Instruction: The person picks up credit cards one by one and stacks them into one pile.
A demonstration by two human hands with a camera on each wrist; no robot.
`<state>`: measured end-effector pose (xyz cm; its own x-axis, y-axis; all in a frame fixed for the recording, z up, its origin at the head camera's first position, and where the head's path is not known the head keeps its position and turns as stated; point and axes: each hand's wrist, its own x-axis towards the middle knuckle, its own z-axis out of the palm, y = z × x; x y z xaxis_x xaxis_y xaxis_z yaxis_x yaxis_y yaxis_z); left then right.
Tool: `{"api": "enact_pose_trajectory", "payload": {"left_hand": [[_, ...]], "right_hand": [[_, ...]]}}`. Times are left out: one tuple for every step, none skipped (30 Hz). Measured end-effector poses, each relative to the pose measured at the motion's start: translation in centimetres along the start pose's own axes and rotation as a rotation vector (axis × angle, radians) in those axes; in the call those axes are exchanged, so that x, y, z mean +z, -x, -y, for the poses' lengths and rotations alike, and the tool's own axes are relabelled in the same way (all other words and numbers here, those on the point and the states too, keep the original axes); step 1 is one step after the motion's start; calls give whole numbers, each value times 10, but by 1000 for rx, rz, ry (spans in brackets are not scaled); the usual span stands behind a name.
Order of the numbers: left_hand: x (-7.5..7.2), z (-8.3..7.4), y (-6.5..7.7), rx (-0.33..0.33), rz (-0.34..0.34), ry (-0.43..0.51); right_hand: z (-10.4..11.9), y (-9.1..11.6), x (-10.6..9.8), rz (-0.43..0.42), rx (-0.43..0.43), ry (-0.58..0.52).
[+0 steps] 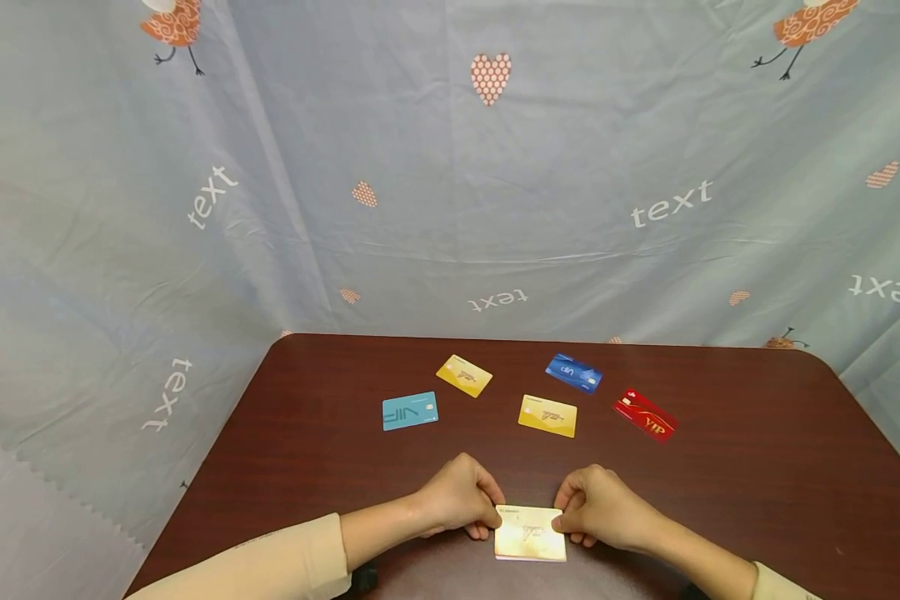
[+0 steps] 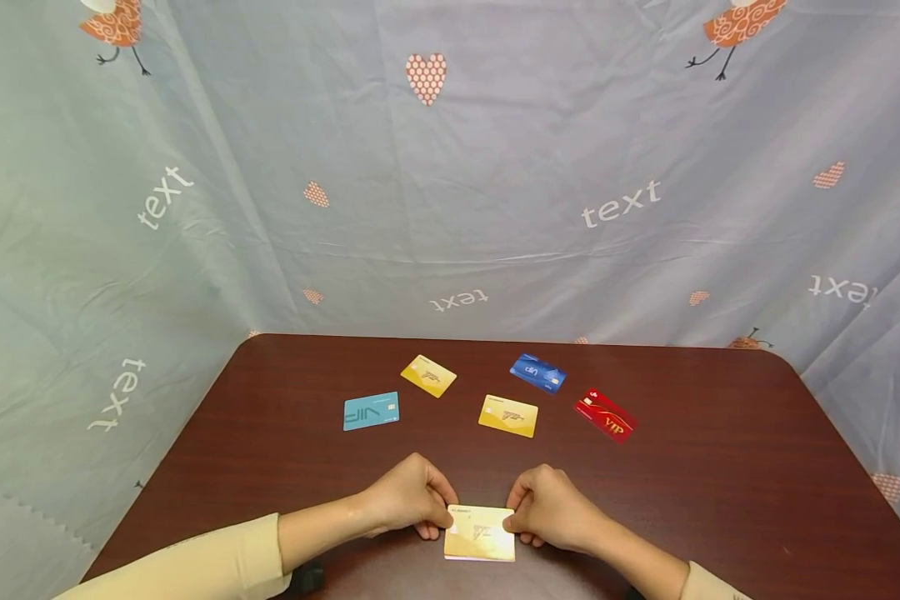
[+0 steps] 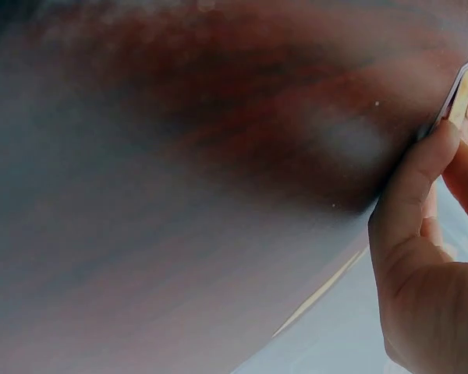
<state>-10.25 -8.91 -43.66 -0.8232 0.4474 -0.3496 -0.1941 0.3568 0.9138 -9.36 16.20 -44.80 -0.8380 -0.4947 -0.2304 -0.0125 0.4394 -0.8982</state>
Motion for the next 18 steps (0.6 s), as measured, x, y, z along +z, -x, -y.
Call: {"api": "enact_pose_trajectory", "payload": {"left_hand": [[0,0,0,-1,-2,-7],[1,0,1,-2,-4,-14],[1,-1,1,-3,-6,-20],[1,-1,1,-3,-8,-25],[1,-1,1,-3,-10,-28],[2,-1,1,-3,-13,-32],[2,-1,1,-3,-14,-35],[2,-1,2,-4,-16,-37],[2,-1,2,-6,-17,-39],[2,-1,2,-8,-18,-41],[2,-1,2,-10,-20,-45],[2,-1,2,-13,-21,-48],[2,-1,2,-15,-22,-51],[2,0,1,-15,-22,-58],[2,0,1,-13,-23,-63],[2,0,0,-11,-23,-69],[2,0,0,-11,-22,-72],[2,0,0,-9,-21,-72]], "right_hand": [[0,0,0,-7,-2,12],[0,0,1,-14,-2,24],[0,0,1,-18,-2,35],[0,-1,1,-23,-3,44],[0,-1,1,-26,-4,51],[0,-2,1,-27,-3,54],[0,-2,1,-28,-3,57],[0,-3,2,-27,-2,59],[0,-4,2,-27,-2,59],[0,-4,2,-27,-2,58],[0,-5,2,-26,-1,56],[0,-5,2,-26,1,53],[-1,-5,1,-25,2,51],[-1,-5,1,-25,4,47],[-1,-5,1,-27,7,44],[-1,-5,1,-28,10,40],[-1,-6,1,-30,13,37],[-1,-6,1,-33,15,35]]}}
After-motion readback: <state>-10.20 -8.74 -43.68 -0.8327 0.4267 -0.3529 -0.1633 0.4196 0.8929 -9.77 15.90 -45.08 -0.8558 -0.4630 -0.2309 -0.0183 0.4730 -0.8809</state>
